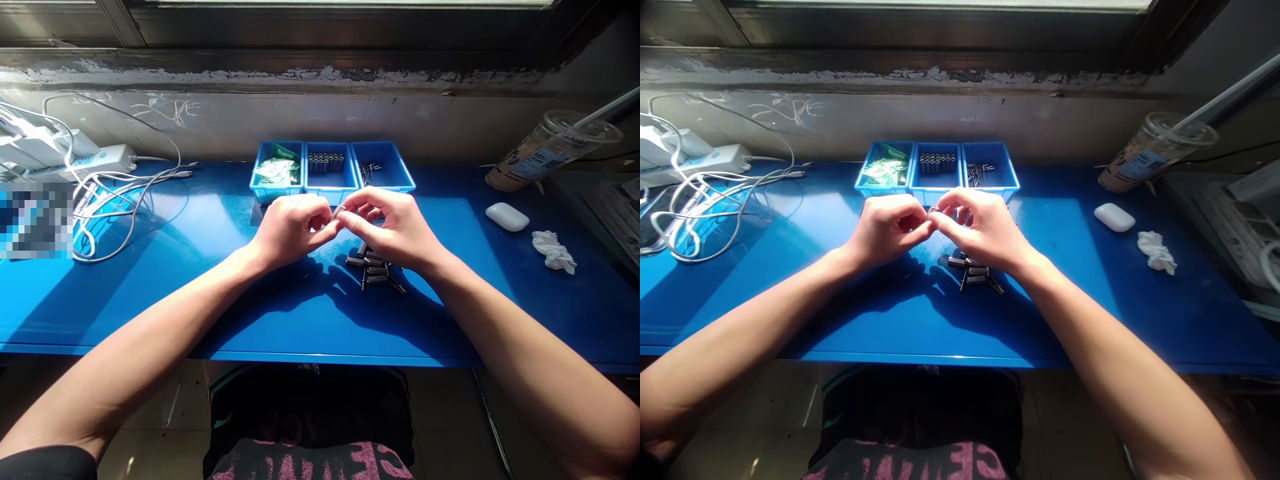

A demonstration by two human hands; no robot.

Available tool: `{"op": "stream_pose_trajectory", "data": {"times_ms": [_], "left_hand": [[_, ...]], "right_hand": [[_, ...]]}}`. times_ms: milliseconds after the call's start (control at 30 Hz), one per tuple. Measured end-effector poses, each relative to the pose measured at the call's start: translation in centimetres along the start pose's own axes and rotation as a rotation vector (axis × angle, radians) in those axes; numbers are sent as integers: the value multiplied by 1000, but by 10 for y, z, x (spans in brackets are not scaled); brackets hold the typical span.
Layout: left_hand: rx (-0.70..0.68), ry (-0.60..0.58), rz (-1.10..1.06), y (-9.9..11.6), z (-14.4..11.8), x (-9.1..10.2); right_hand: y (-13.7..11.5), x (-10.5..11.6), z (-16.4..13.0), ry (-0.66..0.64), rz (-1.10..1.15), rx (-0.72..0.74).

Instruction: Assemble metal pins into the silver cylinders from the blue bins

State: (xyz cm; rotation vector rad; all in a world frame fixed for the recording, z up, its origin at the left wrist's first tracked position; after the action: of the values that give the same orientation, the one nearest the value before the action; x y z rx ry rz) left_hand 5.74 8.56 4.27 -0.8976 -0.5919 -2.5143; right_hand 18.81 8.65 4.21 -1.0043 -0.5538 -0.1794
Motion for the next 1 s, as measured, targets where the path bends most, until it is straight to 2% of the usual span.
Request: {"op": "stream_pose_trajectory", "data": {"times_ms": [167,467,600,733,833,1000], "left_hand": [[-82,43,47,9,-1,3],[-100,60,86,9,-1,5],[-43,14,86,4,-1,2],[23,-60,102,-2,-1,-1],[30,-117,82,-1,0,-3],[4,-121,56,2,0,-4]], "right_hand": [[1,-5,1,0,62,-6],[-5,-10,0,-46,90,4],[-8,-10,0,-45,69,30],[-8,-4,0,10,48,48],[-8,-2,0,20,30,57],[-9,-3,0,-6,36,73]]}}
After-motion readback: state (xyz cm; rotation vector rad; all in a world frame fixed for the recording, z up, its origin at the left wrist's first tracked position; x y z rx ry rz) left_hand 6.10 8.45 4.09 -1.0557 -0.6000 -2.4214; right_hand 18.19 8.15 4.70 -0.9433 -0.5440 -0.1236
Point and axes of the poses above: each hand's wrist, its own z-axis towards the middle knuckle, its own x-axis out of the back of the hand, y = z × x, the point moved 10 cm from there along z, towards the middle knuckle, and after that the axes turned 6 degrees about z, right-handed, at the moved point
